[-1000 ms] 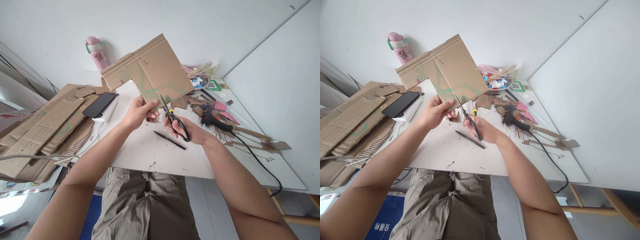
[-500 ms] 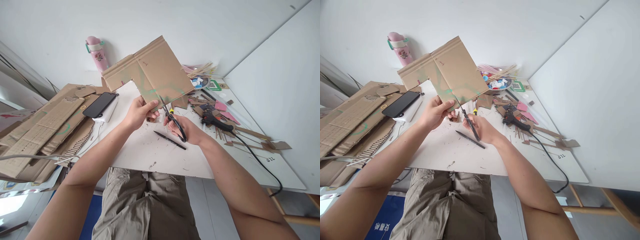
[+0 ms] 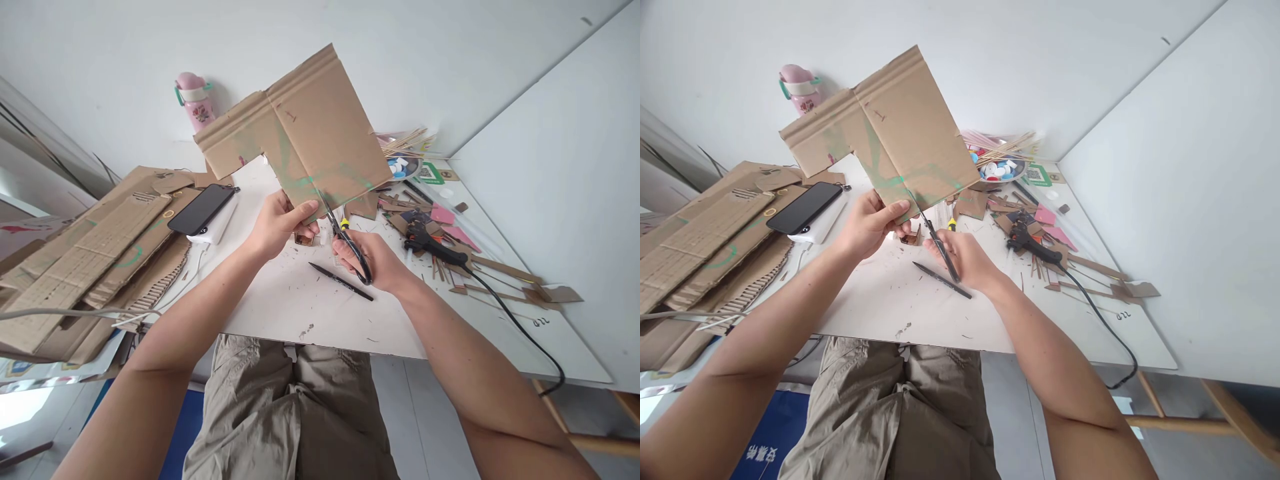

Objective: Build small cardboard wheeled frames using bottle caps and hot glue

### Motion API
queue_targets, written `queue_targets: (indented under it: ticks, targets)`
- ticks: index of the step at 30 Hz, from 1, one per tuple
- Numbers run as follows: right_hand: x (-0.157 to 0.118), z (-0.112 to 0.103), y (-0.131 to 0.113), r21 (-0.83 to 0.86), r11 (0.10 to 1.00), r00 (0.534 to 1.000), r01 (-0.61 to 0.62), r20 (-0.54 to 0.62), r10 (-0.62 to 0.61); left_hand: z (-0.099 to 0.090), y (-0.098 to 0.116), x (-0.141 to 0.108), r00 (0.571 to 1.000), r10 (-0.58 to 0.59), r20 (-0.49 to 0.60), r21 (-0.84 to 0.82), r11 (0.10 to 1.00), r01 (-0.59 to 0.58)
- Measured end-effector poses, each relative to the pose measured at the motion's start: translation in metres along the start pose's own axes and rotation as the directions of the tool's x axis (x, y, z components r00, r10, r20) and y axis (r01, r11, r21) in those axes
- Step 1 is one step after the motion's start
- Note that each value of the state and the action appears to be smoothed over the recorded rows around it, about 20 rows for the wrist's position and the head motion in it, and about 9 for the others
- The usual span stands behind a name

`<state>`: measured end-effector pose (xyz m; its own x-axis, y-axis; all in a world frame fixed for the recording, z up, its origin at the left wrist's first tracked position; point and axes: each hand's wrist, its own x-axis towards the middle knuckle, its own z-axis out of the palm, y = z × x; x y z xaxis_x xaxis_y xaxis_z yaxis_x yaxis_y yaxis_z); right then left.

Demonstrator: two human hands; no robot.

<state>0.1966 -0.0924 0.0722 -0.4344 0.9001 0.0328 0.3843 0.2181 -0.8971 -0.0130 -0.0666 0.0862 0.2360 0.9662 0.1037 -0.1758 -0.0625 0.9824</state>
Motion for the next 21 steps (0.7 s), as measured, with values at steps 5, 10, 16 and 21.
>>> queue_targets:
  ticks: [5,10,16,21]
  targets:
    - [0.0000,0.0016,-0.0020,-0.023,1.000,0.999,0.007,-0.037,-0.008,0.0004,0.0011,0.0000,1.000,0.002,0.000,-0.009,1.000,-0.002]
    - [0.0001,0.0015,-0.0016,0.014,1.000,1.000,0.002,-0.021,-0.002,0.0020,-0.0008,0.0029,0.997,0.002,-0.073,-0.006,1.000,-0.003]
    - [0.0015,-0.0003,-0.0019,0.108,0.994,0.998,-0.023,0.067,0.016,0.0016,-0.0072,0.0048,0.998,0.001,-0.063,0.006,1.000,-0.001]
    - [0.0014,0.0030,-0.0028,0.072,0.997,0.998,0.024,0.051,-0.028,0.0003,-0.0085,0.0022,1.000,-0.021,-0.007,0.038,0.999,0.021]
